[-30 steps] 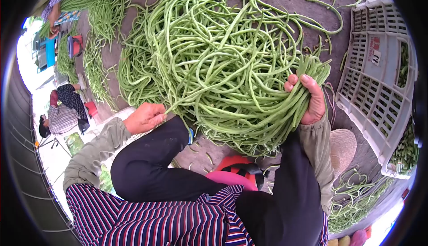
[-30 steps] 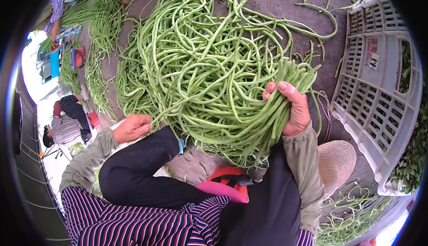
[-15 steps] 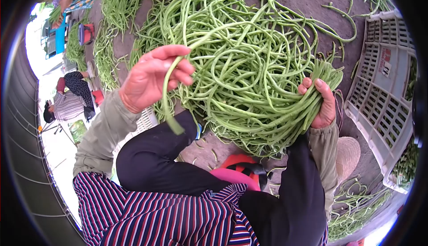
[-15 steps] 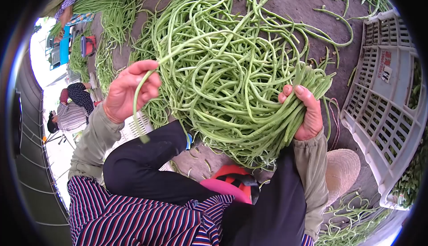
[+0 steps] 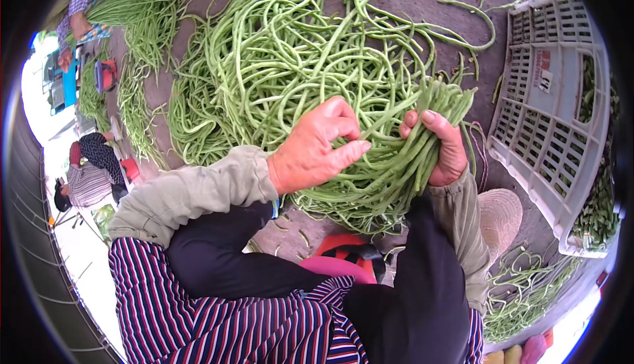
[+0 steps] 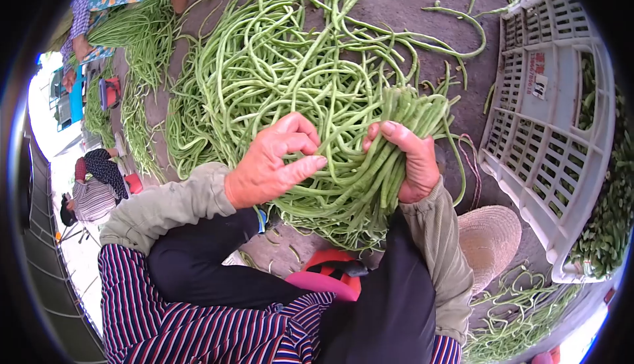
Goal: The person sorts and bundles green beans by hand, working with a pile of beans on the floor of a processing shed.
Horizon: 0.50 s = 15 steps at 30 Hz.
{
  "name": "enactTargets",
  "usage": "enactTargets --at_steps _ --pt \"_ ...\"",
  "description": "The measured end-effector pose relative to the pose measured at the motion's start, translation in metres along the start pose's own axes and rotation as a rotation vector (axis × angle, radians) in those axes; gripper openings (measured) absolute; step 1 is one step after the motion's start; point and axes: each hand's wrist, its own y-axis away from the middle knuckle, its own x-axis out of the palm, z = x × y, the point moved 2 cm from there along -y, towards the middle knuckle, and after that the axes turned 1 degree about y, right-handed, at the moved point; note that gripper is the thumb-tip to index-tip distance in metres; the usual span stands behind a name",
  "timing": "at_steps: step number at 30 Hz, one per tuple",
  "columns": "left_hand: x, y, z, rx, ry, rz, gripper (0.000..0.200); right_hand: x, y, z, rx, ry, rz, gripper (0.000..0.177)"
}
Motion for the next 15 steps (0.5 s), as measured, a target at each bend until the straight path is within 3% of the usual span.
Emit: enactTargets --at_steps 3,5,9,15 --pt "0.018 -0.005 -0.001 0.129 -0.025 -0.050 0.014 -0.002 0.000 -0.002 0.036 -0.069 -0.035 0.018" --pt "0.024 -0.009 -0.005 0.265 -0.251 -0.015 0.014 -0.005 -0.001 -0.001 0.086 -0.035 -0.055 0.018" --pt "0.030 -0.021 -0.016 0.321 -0.444 -0.092 0.014 -0.004 -0.002 -0.003 0.089 -0.056 -0.068 0.018" --pt "0.039 -0.030 -0.026 0.396 -0.778 0.013 0.025 -0.004 -0.001 -0.003 0.021 -0.100 -0.056 0.016"
